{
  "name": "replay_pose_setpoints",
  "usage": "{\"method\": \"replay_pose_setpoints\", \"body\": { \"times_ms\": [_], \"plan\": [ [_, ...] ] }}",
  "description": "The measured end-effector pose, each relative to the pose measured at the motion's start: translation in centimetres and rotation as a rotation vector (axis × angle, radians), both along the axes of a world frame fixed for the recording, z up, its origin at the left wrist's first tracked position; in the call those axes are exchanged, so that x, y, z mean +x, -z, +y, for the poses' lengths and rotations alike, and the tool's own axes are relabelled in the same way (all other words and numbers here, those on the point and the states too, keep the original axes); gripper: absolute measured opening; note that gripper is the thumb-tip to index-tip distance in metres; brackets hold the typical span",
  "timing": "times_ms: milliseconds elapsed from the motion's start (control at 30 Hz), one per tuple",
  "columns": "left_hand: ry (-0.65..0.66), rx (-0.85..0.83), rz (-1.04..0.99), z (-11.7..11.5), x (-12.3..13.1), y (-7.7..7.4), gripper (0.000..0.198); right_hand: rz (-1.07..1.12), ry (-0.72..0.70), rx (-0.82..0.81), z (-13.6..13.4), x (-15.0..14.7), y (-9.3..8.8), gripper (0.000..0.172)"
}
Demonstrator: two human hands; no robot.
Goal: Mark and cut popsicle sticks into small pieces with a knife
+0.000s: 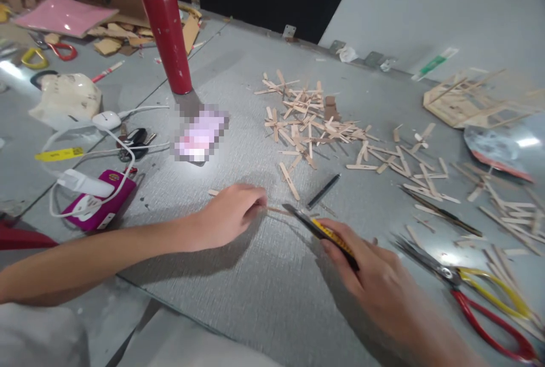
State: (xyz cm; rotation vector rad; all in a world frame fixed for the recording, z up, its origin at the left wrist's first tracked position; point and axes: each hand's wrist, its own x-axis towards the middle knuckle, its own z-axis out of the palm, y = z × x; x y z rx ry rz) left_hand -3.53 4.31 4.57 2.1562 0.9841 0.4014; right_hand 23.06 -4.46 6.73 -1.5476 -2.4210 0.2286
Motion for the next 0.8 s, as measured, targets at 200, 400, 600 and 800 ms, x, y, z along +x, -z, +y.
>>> {"method": "replay_pose_setpoints", "body": {
  "times_ms": [200, 400, 600, 800],
  "plan": [
    [-0.012, -0.316, 0.002, 0.6, 0.0, -1.3, 0.023, -0.052, 0.007, 0.059, 0.0, -0.4, 0.4, 0.026],
    [-0.086, -0.398, -0.044, 0.7, 0.0, -1.2, 0.025, -0.004, -0.062, -0.036, -1.1, -1.1, 1.5, 0.043],
    [-0.135, -0.488, -0.033, 0.7, -0.1, -1.2, 0.021, -0.067, -0.081, 0.005, -1.4, -1.0, 2.3, 0.049],
    [-0.115, -0.416, -0.004, 0.7, -0.2, -1.2, 0.025, -0.200, 0.134, 0.098, -0.6, 0.8, 0.1, 0.043]
  ]
}}
